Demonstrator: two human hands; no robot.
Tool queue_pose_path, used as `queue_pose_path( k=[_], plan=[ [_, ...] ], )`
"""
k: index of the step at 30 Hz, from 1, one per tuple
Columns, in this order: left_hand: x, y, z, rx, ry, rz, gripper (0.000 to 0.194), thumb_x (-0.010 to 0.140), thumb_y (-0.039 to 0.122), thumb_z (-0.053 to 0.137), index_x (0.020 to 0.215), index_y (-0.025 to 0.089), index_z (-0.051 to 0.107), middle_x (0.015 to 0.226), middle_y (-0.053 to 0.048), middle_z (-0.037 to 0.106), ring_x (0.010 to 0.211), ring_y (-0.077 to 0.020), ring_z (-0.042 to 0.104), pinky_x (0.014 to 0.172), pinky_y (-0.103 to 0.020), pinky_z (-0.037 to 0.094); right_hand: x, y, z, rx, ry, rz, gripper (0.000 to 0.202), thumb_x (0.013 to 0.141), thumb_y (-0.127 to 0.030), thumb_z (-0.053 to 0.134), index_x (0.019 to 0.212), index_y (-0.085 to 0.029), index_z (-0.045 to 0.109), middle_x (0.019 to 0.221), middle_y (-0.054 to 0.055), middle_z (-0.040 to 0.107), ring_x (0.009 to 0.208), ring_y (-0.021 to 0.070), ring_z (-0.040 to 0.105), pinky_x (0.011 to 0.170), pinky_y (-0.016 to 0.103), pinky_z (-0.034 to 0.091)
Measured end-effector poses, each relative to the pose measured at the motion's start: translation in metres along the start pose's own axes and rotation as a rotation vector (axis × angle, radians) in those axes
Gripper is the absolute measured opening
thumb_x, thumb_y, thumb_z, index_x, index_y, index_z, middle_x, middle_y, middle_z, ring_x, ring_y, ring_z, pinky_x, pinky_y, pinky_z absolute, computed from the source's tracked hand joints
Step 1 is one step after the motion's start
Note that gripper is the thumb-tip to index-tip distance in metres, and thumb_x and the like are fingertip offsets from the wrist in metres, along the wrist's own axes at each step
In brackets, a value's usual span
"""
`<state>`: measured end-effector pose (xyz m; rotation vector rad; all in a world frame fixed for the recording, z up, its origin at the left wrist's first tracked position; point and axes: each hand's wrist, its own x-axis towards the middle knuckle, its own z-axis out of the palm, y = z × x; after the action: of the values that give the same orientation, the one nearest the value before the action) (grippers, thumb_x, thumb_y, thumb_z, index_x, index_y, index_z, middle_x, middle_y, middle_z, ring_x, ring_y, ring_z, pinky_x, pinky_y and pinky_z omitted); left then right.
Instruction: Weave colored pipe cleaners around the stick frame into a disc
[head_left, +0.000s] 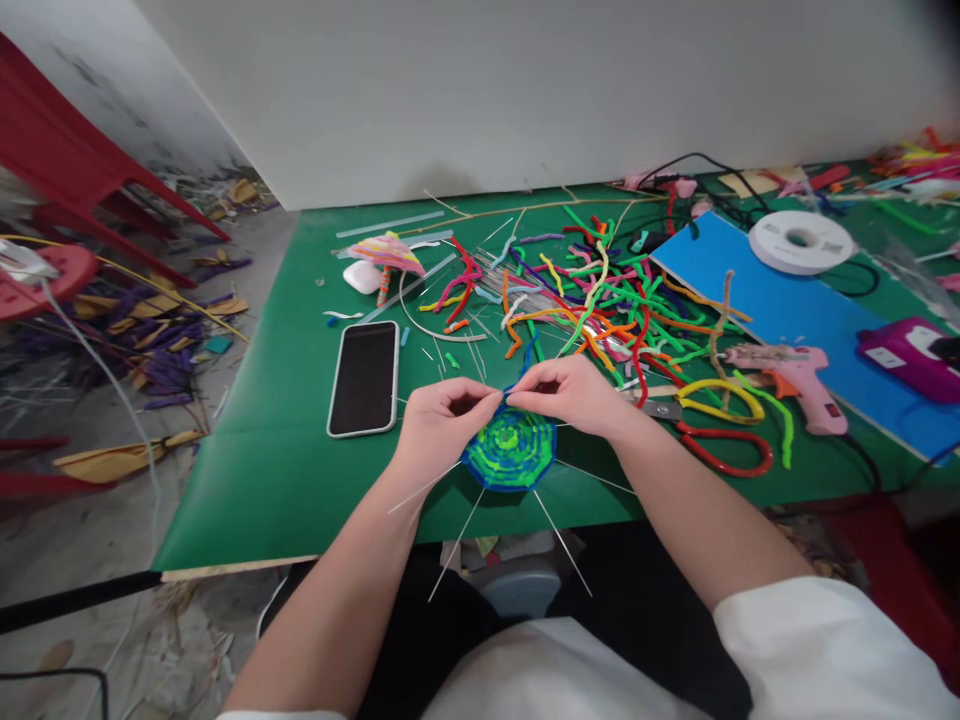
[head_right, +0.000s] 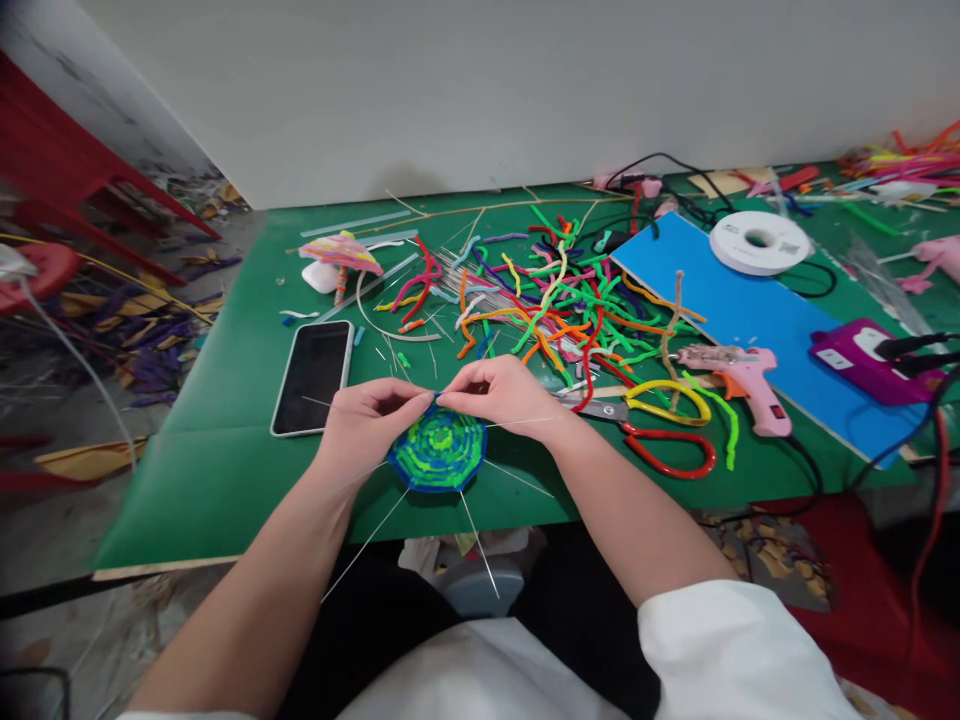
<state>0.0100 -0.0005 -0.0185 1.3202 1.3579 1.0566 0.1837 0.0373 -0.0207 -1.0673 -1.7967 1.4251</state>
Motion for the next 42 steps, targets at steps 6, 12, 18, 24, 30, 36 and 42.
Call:
queue_pose_path(
  k=[6, 12, 18, 24, 30, 36, 42],
  plan=[
    [-0.001, 0.002, 0.001, 0.016, 0.015, 0.007, 0.015, 0.067, 0.030, 0.066, 0.071, 0.016, 0.067, 0.066, 0.000, 0.067, 0.060, -0.0122, 0.059, 0.055, -0.021, 0.047, 0.001, -0.001, -0.002, 0.031, -0.004, 0.031, 0.024, 0.066, -0.037, 0.064, 0.073, -0.014, 0.067, 0.067, 0.002, 0.063, 0.061, 0.0108, 0.055, 0.056, 0.024, 0.044],
    [0.001, 0.005, -0.003, 0.037, 0.127, 0.027, 0.019, 0.067, 0.033, 0.065, 0.075, 0.016, 0.068, 0.071, -0.001, 0.069, 0.065, -0.0138, 0.062, 0.060, -0.023, 0.049, 0.002, -0.005, -0.010, 0.112, -0.129, 0.167, 0.026, 0.063, -0.035, 0.067, 0.081, -0.016, 0.067, 0.072, 0.000, 0.063, 0.065, 0.0109, 0.055, 0.062, 0.026, 0.046],
    [0.002, 0.007, -0.008, 0.021, -0.051, -0.020, 0.026, 0.068, 0.035, 0.064, 0.085, 0.017, 0.070, 0.081, -0.004, 0.070, 0.074, -0.0166, 0.063, 0.064, -0.024, 0.050, 0.000, -0.006, -0.010, 0.098, -0.172, 0.185, 0.023, 0.065, -0.036, 0.064, 0.074, -0.014, 0.066, 0.061, -0.003, 0.056, 0.057, 0.0078, 0.049, 0.055, 0.022, 0.043],
    [0.002, 0.002, -0.006, 0.054, -0.041, -0.025, 0.023, 0.068, 0.036, 0.064, 0.081, 0.017, 0.070, 0.077, -0.003, 0.070, 0.071, -0.0162, 0.062, 0.063, -0.024, 0.049, 0.003, -0.003, -0.007, 0.098, -0.016, 0.122, 0.026, 0.065, -0.038, 0.064, 0.077, -0.015, 0.065, 0.067, 0.001, 0.061, 0.057, 0.0089, 0.053, 0.055, 0.024, 0.045],
    [0.003, 0.001, -0.007, 0.114, -0.036, -0.027, 0.023, 0.069, 0.036, 0.063, 0.079, 0.017, 0.070, 0.074, -0.003, 0.070, 0.069, -0.0160, 0.061, 0.061, -0.024, 0.048, 0.003, -0.003, -0.007, 0.032, -0.040, 0.059, 0.021, 0.067, -0.035, 0.063, 0.069, -0.014, 0.062, 0.062, 0.000, 0.059, 0.055, 0.0087, 0.052, 0.053, 0.023, 0.044],
    [0.003, 0.001, -0.005, 0.138, -0.087, -0.048, 0.025, 0.068, 0.038, 0.063, 0.078, 0.016, 0.071, 0.073, -0.003, 0.070, 0.069, -0.0172, 0.061, 0.061, -0.026, 0.048, 0.003, -0.001, -0.007, 0.040, -0.119, 0.117, 0.022, 0.065, -0.035, 0.064, 0.071, -0.014, 0.062, 0.062, 0.000, 0.059, 0.055, 0.0086, 0.053, 0.053, 0.022, 0.044],
    [0.006, 0.004, -0.019, -0.094, -0.237, -0.171, 0.040, 0.070, 0.042, 0.061, 0.102, 0.018, 0.065, 0.097, -0.007, 0.068, 0.087, -0.0213, 0.061, 0.073, -0.030, 0.048, 0.003, -0.002, -0.014, 0.106, 0.010, 0.123, 0.023, 0.064, -0.036, 0.066, 0.071, -0.014, 0.063, 0.062, 0.000, 0.060, 0.056, 0.0095, 0.055, 0.053, 0.023, 0.046]
  ],
)
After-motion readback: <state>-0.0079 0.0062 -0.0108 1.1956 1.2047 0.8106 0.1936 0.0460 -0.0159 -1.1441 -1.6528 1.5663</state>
